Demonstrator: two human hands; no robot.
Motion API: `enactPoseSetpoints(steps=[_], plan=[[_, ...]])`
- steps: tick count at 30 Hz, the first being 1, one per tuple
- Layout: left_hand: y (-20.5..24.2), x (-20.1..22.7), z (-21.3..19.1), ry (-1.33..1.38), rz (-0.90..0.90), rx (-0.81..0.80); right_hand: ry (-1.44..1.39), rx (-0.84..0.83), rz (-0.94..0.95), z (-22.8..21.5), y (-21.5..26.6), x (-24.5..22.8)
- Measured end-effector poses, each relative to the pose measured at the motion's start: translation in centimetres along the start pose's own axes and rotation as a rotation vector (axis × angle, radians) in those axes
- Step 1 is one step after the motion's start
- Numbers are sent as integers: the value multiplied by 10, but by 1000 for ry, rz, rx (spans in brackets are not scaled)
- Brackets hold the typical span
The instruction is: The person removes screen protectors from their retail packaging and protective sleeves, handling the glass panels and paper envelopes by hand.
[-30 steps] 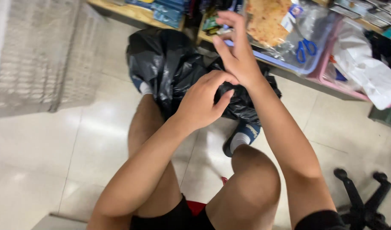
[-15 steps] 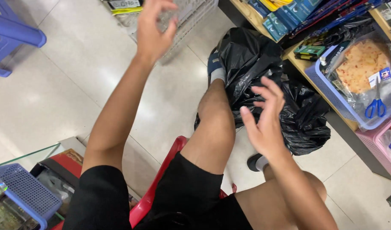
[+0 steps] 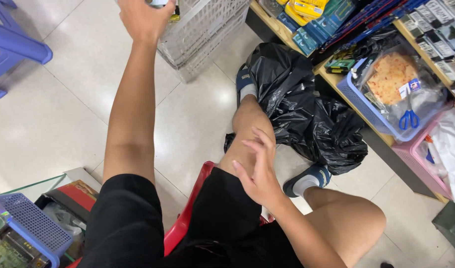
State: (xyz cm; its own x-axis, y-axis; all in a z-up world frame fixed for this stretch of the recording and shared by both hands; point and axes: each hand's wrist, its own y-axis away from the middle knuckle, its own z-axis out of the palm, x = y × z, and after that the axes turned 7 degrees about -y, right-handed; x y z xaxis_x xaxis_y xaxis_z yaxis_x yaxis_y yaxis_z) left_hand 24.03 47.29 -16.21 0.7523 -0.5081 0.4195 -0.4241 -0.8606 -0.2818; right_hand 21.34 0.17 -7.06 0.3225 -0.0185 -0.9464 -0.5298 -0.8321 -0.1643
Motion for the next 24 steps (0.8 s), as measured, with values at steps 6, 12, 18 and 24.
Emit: enactPoseSetpoints(steps=[6,12,18,24], plan=[[38,2,-71,146,348,189,-23,182,138,-16,57,-1],[122,94,-206,150,779,-117,-100,310,202,-16,97,-15],[271,185,-289,209,1157,-835,328,424,-40,-32,131,-70],[382,195,-316,344,1495,-997,355,309,84,-15,229,-64]])
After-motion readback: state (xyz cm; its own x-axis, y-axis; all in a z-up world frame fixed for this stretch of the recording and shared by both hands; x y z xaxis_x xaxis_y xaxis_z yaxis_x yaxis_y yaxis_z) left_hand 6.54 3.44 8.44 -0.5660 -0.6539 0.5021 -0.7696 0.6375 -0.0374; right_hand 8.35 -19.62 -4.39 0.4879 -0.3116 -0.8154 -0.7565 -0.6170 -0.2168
